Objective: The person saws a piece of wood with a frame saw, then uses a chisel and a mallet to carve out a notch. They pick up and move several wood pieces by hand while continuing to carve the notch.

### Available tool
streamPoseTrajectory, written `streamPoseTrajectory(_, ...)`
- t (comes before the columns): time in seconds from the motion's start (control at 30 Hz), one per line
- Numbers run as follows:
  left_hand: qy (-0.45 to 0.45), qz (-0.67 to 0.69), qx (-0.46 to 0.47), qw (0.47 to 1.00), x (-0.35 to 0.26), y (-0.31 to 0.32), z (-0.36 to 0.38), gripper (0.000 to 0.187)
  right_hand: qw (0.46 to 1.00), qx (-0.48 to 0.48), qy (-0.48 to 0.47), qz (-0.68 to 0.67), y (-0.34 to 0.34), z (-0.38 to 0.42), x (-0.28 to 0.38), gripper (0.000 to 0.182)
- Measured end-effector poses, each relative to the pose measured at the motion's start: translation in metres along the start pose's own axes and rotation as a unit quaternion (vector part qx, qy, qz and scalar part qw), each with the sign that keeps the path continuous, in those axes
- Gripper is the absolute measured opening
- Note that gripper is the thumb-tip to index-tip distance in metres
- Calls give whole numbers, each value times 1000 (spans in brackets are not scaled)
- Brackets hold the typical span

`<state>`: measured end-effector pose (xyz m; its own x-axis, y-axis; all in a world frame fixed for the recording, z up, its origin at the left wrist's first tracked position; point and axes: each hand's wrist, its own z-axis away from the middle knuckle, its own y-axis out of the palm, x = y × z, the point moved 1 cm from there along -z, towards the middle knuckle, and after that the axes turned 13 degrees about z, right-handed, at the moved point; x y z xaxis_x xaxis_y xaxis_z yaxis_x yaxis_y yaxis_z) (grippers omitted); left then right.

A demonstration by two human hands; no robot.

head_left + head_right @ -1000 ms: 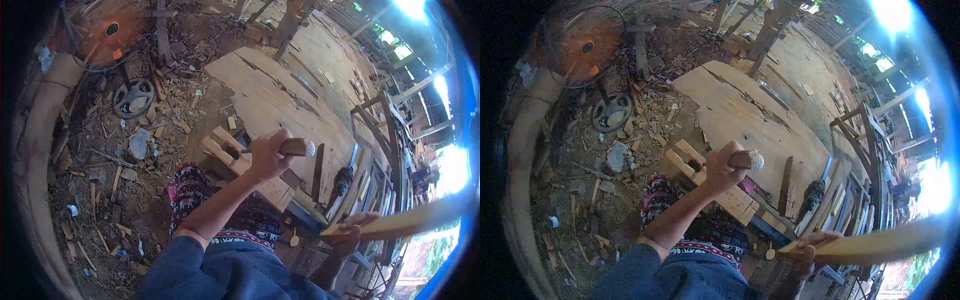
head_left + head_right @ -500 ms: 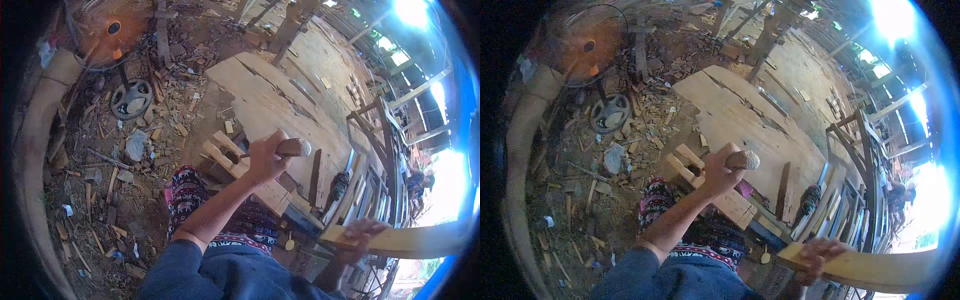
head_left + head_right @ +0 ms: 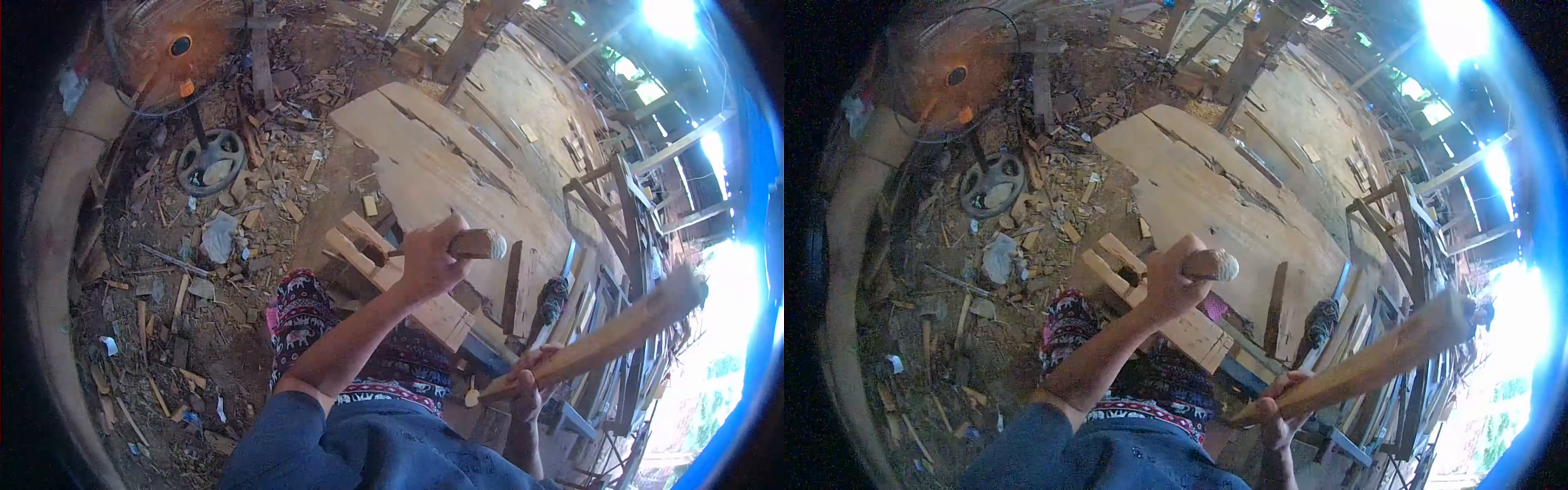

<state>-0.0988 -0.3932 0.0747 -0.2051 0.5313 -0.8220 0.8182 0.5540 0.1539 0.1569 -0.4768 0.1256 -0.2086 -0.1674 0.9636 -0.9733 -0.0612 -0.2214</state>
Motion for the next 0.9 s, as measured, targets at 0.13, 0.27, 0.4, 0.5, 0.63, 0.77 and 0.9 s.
streamPoseTrajectory(0.13,-1,20,2,1000,-1,0,3,26,990,-26,-1,136,-10,5,-25,57)
streamPoseTrajectory(0.27,30,45,11,998,0,-3,5,23,906,-84,-131,394,-11,-15,-72,51)
streamPoseTrajectory(0.4,1,41,1,999,-11,-5,3,23,901,2,71,428,-13,-32,-122,54)
streamPoseTrajectory(0.5,44,32,-10,998,-12,-4,0,24,878,-18,62,474,-1,-38,-116,58)
streamPoseTrajectory(0.63,32,50,-10,998,-14,-5,0,30,819,-32,11,572,7,-35,-112,68)
streamPoseTrajectory(0.77,51,58,-24,997,-11,-4,1,31,816,-7,40,576,6,-29,-125,73)
streamPoseTrajectory(0.9,49,41,-27,998,-1,-4,5,32,793,-16,51,607,10,-26,-122,82)
